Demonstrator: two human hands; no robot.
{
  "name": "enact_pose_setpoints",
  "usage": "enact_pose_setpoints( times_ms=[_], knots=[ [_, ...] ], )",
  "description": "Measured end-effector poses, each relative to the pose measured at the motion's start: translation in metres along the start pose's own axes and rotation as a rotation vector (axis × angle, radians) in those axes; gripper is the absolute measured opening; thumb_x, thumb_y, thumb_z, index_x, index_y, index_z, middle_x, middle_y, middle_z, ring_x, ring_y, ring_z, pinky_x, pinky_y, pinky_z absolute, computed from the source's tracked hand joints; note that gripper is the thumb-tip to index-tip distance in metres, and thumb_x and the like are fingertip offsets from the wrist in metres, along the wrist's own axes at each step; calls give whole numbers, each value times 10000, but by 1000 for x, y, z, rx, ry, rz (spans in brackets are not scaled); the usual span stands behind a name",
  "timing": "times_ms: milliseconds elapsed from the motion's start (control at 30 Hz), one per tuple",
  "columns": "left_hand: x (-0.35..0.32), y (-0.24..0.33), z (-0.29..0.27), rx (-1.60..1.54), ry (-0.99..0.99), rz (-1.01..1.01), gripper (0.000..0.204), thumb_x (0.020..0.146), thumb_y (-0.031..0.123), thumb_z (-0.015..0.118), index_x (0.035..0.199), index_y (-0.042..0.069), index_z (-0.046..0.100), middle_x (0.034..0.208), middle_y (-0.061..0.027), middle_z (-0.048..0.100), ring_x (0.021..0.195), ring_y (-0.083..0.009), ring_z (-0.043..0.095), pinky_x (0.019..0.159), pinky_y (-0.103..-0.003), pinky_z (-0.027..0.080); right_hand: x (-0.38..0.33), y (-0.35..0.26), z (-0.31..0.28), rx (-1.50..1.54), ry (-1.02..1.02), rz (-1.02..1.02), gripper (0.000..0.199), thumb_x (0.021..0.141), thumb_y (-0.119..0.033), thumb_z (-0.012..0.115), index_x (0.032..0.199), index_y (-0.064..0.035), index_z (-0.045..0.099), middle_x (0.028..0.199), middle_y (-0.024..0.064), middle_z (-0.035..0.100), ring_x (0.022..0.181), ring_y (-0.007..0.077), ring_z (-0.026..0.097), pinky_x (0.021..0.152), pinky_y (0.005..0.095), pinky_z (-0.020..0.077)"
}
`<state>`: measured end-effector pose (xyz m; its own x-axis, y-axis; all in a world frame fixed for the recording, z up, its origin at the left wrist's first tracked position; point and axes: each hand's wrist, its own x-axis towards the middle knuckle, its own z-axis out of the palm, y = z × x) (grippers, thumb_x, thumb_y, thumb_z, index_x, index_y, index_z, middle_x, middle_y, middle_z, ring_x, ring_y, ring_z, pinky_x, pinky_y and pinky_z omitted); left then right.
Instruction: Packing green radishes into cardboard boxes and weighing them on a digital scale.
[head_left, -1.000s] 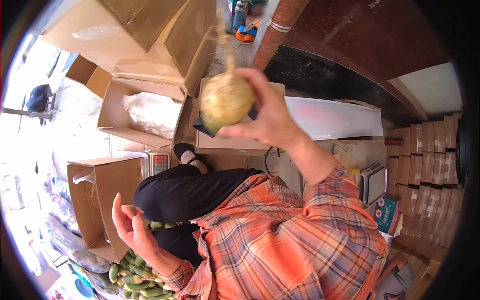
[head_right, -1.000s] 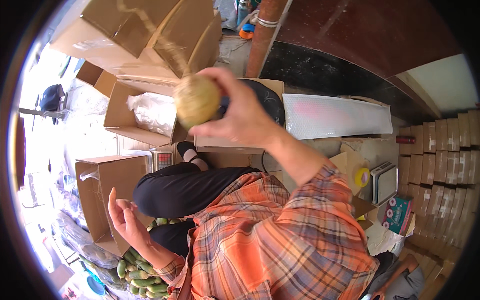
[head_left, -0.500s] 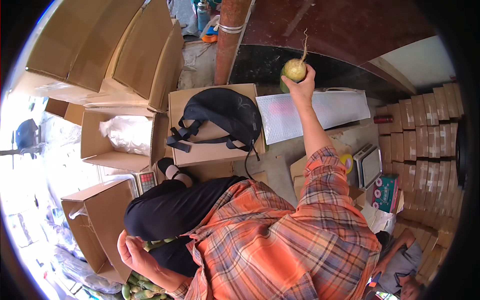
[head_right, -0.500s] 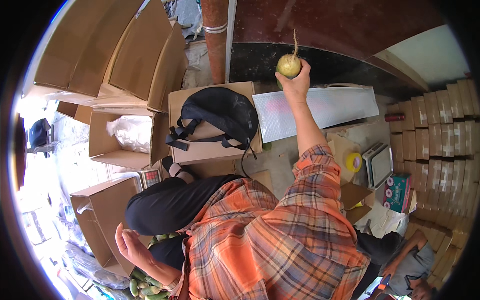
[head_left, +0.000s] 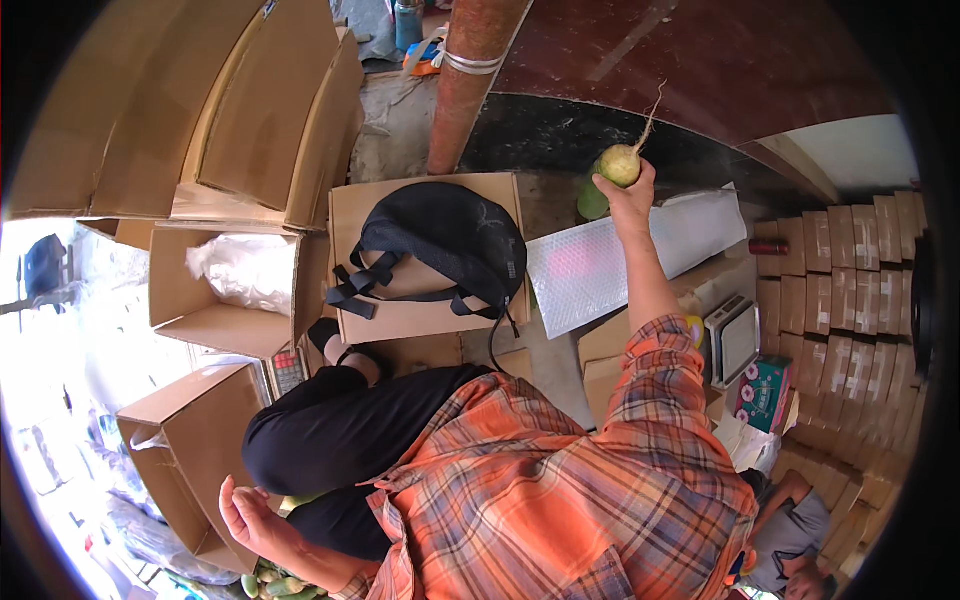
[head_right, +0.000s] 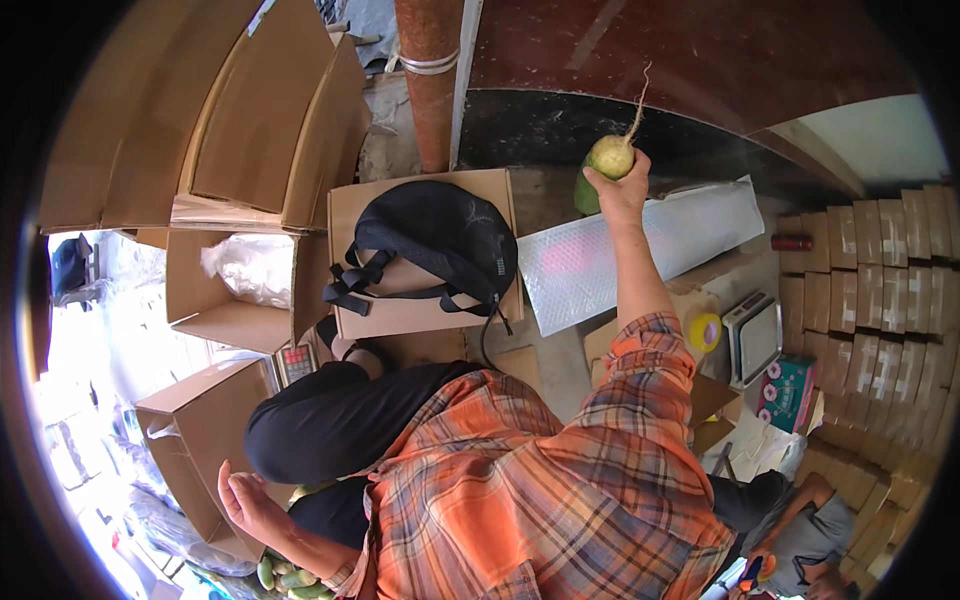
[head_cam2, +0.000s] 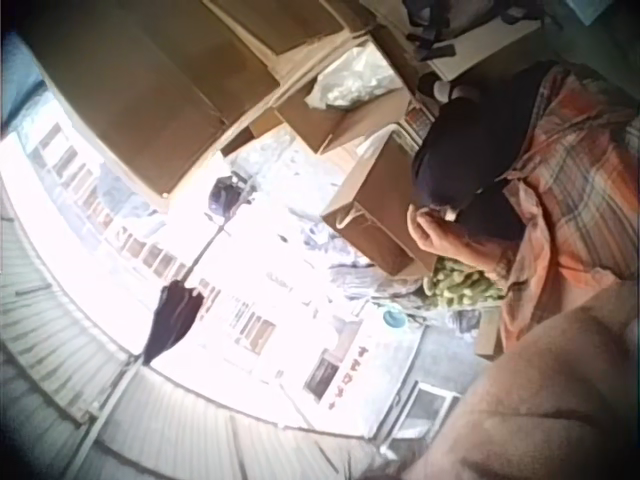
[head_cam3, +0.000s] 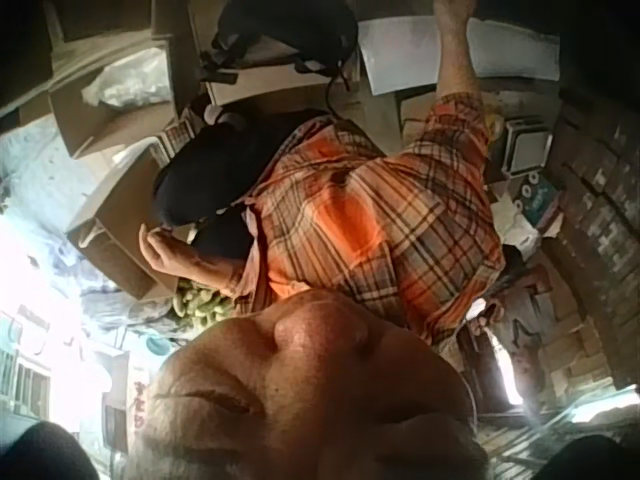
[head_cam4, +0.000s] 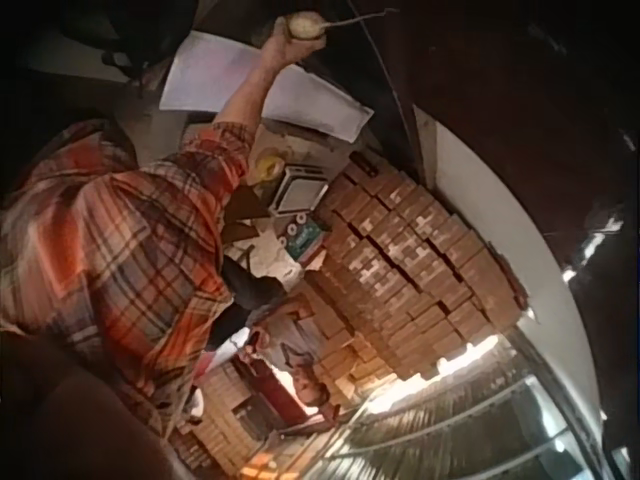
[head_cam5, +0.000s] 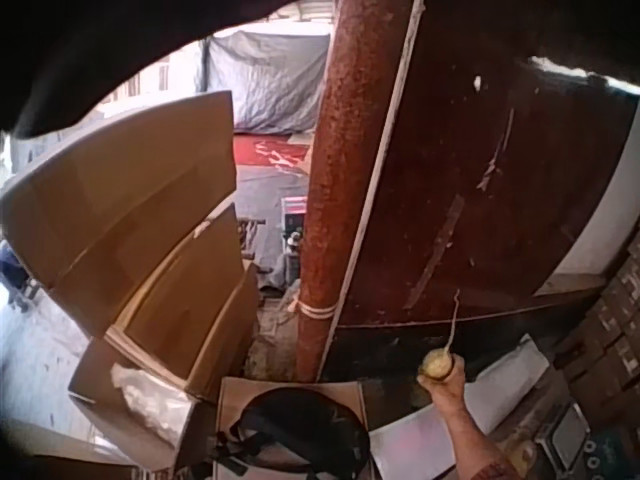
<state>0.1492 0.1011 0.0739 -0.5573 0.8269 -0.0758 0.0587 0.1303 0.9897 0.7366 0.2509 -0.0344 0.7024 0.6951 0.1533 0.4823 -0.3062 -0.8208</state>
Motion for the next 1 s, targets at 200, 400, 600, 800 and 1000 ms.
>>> enact_pose_setpoints(
  times_ms=[200, 400, 600, 800, 1000],
  knots=[
    [2, 1, 5, 43, 10, 5, 287, 920, 149, 481, 1128, -47, 517, 650, 14, 392, 622, -68, 389, 614, -222, 349, 13, 24, 25, -297, -214, -102, 721, 568, -101, 785, 1171, -53, 391, 1040, 169, 568, 987, 314, 547, 869, 370, 427],
    [0, 7, 12, 77, 67, -22, 277, 926, 138, 469, 1124, -50, 517, 674, -3, 433, 631, -72, 395, 629, -228, 360, 14, 55, 70, -666, -667, 12, 741, 580, -137, 789, 1189, -60, 372, 1117, 179, 551, 1076, 337, 515, 892, 401, 417],
    [-11, 24, -8, 170, 186, 41, 220, 893, 82, 481, 1054, -46, 558, 655, 0, 428, 610, -70, 381, 590, -203, 330, 14, 110, 106, -892, -803, 82, 669, 737, -49, 601, 1331, -119, 300, 1236, 176, 494, 1157, 332, 468, 973, 402, 372],
    [-15, 34, -24, 135, 362, -20, 196, 862, 41, 524, 1030, -32, 593, 761, -18, 548, 649, -71, 477, 603, -196, 395, 38, 170, 95, -1256, -1122, -162, 687, 703, -120, 701, 1294, -6, 371, 1274, 179, 470, 1150, 274, 473, 958, 352, 382],
    [-66, 24, -98, -12, 752, 133, 196, 880, 79, 541, 1040, -22, 594, 713, 8, 528, 617, -57, 451, 594, -186, 379, 55, 114, 111, -1012, -891, -80, 445, 717, -79, 614, 1118, 86, 514, 1155, 234, 543, 1089, 351, 503, 928, 340, 383]
  ],
)
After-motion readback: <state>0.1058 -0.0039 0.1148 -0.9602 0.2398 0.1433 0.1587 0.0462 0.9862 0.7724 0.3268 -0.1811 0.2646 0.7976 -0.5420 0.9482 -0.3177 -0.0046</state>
